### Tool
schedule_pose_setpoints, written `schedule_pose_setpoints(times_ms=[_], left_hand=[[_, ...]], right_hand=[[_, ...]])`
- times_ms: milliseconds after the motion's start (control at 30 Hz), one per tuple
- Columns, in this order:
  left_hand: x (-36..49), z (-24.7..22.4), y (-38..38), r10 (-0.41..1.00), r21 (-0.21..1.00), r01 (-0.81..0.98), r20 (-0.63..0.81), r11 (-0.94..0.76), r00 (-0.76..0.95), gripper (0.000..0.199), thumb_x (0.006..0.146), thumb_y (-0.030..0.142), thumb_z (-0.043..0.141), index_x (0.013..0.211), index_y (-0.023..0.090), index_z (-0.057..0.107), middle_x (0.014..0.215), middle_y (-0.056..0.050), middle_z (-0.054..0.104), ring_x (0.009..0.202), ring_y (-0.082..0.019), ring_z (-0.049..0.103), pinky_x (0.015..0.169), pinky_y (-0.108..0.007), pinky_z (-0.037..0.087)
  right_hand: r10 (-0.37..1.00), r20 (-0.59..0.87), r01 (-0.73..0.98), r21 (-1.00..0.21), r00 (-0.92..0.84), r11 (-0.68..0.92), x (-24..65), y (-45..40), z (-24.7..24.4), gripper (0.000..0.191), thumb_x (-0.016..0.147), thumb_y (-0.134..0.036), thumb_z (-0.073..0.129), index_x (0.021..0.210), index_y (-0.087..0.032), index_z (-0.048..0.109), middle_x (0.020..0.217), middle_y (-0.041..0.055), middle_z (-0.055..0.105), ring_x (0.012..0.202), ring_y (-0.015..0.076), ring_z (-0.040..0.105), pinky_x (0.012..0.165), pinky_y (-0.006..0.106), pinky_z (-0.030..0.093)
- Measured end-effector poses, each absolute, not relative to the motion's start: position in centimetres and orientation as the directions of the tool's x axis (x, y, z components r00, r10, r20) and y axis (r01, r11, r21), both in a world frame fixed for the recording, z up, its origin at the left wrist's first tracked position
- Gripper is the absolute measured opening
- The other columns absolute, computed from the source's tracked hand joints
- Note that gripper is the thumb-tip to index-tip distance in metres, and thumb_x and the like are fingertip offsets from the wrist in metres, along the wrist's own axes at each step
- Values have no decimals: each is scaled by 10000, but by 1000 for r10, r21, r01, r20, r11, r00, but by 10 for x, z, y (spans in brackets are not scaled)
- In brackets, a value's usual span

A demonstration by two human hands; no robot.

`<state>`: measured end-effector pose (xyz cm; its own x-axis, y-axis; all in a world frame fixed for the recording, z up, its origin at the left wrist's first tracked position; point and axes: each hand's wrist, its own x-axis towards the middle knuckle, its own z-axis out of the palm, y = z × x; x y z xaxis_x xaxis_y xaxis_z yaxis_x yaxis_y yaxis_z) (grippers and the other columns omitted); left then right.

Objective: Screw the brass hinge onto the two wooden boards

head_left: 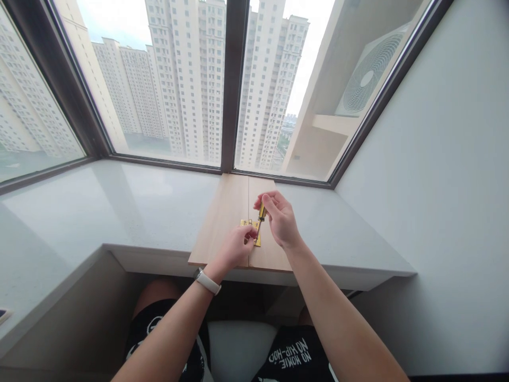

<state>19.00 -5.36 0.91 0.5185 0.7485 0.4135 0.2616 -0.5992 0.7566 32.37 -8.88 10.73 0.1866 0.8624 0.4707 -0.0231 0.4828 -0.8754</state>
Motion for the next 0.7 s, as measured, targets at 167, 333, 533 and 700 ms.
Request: schedule_pose_setpoints(times_ms=[167,333,533,700], left_hand=[[188,14,-56,777,807,229,382,-544,500,172,865,160,560,934,203,711,897,-34,729,843,-180,656,771,-287,504],[191,14,-57,764,813,198,388,-548,516,90,880,258,639,909,207,708,875,-31,730,827,-182,667,746,-281,503],[193,13,-57,765,794,220,407,-566,499,95,885,247,635,845,206,711,839,-21,730,804,-188,664,772,-304,499],[193,11,-57,773,811,204,398,-548,493,111,891,246,626,848,200,718,838,-21,731,798,-186,664,767,-302,499]], right_hand=[[831,502,156,-865,238,478,334,-89,111,278,833,-442,775,842,-220,609,843,3,675,700,116,587,645,243,478],[818,520,254,-849,246,464,337,-93,116,402,758,-433,841,781,-226,497,883,30,704,836,172,660,623,249,499],[858,507,359,-818,84,449,343,-107,134,275,822,-393,791,1012,-251,652,991,53,732,891,201,678,655,283,535],[894,439,433,-792,-88,431,358,-113,151,166,935,-347,650,1009,-252,763,956,52,738,823,196,668,709,327,541]])
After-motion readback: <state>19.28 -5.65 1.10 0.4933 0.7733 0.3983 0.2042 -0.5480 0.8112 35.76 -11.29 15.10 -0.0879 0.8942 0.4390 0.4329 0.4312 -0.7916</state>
